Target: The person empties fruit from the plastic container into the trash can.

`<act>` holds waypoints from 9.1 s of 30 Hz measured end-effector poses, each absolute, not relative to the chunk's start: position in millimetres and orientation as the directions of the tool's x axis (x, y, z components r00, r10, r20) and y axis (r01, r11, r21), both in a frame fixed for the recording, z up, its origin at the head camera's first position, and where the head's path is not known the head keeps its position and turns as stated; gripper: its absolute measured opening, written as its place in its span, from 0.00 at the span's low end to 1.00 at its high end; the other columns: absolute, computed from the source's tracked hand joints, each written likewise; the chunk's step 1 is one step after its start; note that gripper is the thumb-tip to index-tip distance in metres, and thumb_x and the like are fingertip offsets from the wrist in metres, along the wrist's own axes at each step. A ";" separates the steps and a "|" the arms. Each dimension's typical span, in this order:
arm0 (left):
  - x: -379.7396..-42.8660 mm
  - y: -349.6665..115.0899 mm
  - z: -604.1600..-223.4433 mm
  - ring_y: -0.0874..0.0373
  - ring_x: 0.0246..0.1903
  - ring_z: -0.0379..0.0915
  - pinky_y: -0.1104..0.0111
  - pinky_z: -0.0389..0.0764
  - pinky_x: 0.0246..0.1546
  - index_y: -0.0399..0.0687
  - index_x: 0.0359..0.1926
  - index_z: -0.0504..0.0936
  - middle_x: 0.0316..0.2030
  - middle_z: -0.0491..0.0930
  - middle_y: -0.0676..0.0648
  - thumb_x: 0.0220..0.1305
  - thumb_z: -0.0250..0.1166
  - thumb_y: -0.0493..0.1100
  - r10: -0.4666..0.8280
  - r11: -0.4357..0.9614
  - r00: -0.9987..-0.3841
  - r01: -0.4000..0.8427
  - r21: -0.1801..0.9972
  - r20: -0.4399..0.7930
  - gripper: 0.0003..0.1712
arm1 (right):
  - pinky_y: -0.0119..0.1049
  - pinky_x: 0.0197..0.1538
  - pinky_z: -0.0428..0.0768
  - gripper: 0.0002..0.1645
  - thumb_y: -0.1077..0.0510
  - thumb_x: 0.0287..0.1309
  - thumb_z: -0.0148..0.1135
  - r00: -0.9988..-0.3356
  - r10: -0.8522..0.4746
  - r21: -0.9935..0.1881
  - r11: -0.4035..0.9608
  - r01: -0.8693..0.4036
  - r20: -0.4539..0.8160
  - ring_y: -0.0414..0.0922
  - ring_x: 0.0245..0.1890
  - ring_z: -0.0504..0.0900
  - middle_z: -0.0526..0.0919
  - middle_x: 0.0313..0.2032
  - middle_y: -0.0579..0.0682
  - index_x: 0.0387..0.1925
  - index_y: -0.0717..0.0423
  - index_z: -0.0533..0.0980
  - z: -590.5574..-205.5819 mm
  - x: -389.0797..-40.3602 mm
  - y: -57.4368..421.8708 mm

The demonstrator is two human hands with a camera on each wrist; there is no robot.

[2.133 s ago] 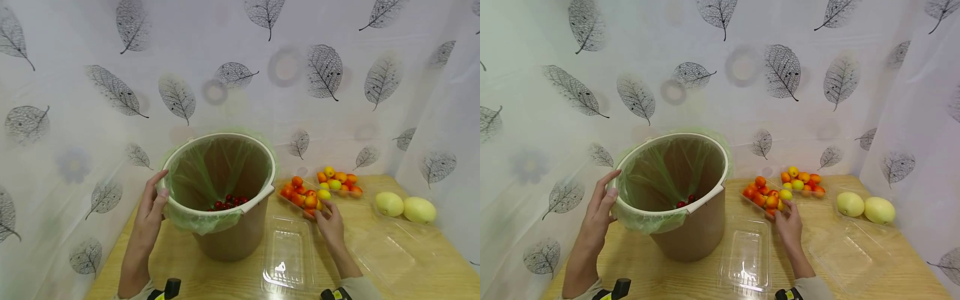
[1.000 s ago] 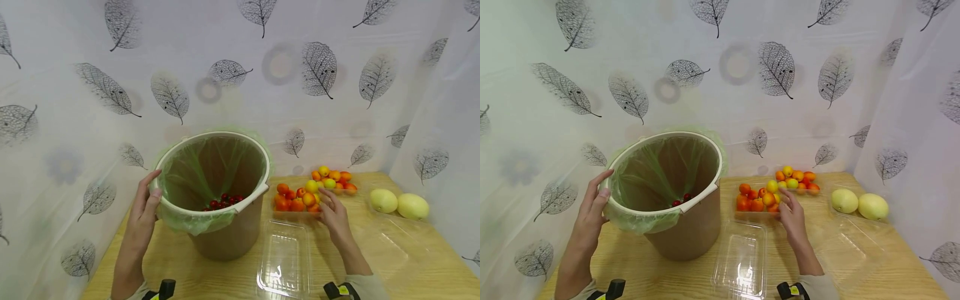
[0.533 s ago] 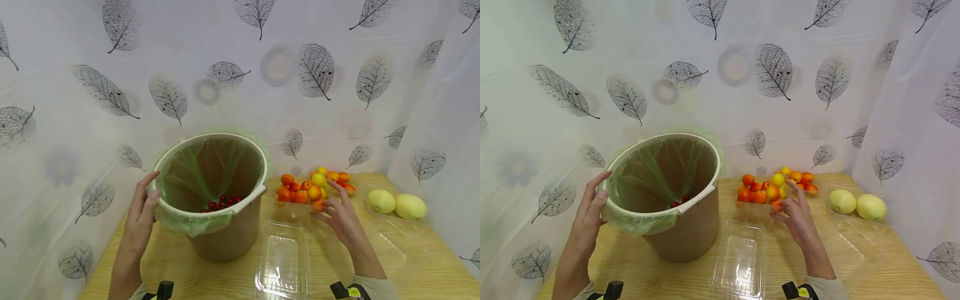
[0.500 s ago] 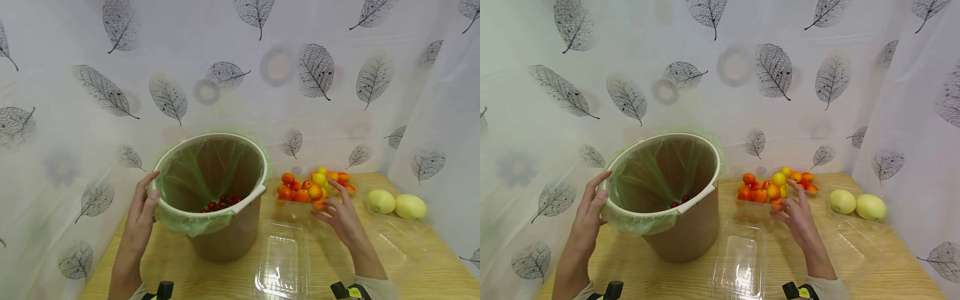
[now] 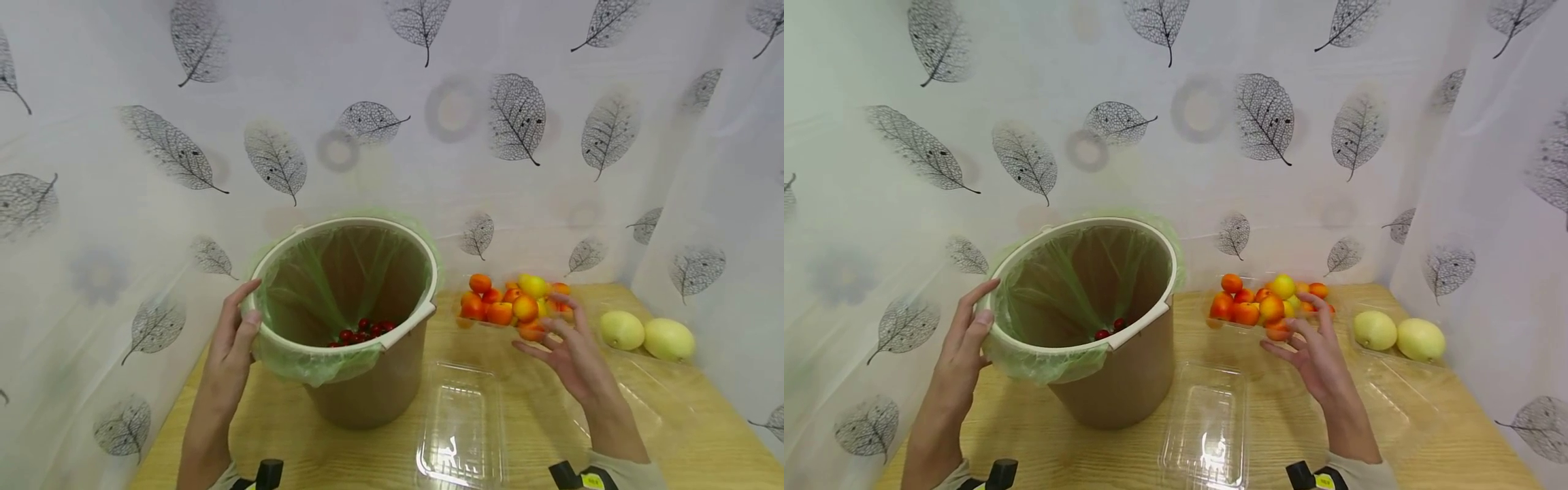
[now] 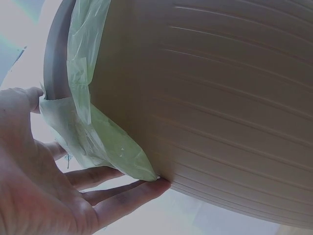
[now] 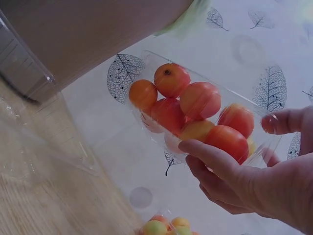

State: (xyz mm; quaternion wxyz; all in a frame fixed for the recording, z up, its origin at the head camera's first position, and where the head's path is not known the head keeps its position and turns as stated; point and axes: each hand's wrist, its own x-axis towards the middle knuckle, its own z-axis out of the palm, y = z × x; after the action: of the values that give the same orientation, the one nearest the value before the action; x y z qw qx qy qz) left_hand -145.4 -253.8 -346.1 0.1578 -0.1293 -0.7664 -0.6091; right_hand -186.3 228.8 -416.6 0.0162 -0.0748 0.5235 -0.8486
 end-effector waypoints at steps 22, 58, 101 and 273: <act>-145.8 -251.9 -346.7 0.52 0.44 0.75 0.66 0.82 0.36 0.55 0.80 0.58 0.60 0.67 0.36 0.84 0.41 0.45 -0.003 0.239 -0.917 0.387 0.891 0.399 0.27 | 0.55 0.54 0.80 0.33 0.67 0.79 0.38 -0.952 -0.080 -0.807 -0.554 -0.205 0.297 0.56 0.50 0.86 0.61 0.65 0.58 0.77 0.41 0.50 -369.3 -155.5 238.5; -147.5 -254.8 -351.3 0.42 0.53 0.70 0.71 0.77 0.45 0.55 0.80 0.56 0.69 0.63 0.35 0.84 0.41 0.45 0.019 0.297 -0.911 0.398 0.868 0.412 0.28 | 0.43 0.54 0.81 0.34 0.69 0.75 0.49 -0.861 -0.032 -0.826 -0.304 -0.476 0.508 0.58 0.64 0.71 0.58 0.70 0.60 0.77 0.46 0.61 -295.0 -173.5 134.1; -146.3 -256.7 -350.2 0.43 0.55 0.68 0.71 0.76 0.46 0.55 0.80 0.57 0.69 0.64 0.37 0.84 0.41 0.44 0.002 0.302 -0.907 0.403 0.864 0.422 0.28 | 0.36 0.62 0.75 0.32 0.76 0.67 0.57 -0.689 -0.198 -0.699 0.028 -0.715 0.697 0.54 0.68 0.65 0.45 0.79 0.50 0.70 0.61 0.69 -317.7 -181.7 84.2; -141.5 -249.1 -345.6 0.46 0.70 0.54 0.77 0.66 0.54 0.54 0.80 0.56 0.79 0.49 0.48 0.84 0.39 0.43 -0.013 0.317 -0.902 0.407 0.857 0.432 0.28 | 0.40 0.44 0.85 0.37 0.63 0.76 0.53 -0.991 0.124 -0.961 -0.267 -0.075 0.042 0.41 0.41 0.85 0.53 0.68 0.58 0.77 0.41 0.52 -439.3 -227.9 260.3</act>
State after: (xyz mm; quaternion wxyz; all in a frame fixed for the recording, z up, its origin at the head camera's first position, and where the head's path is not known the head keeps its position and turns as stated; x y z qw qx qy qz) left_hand -141.5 -249.1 -345.6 0.1835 -0.1246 -0.7905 -0.5709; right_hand -227.9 260.3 -439.3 -0.0624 0.0206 0.6023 -0.7955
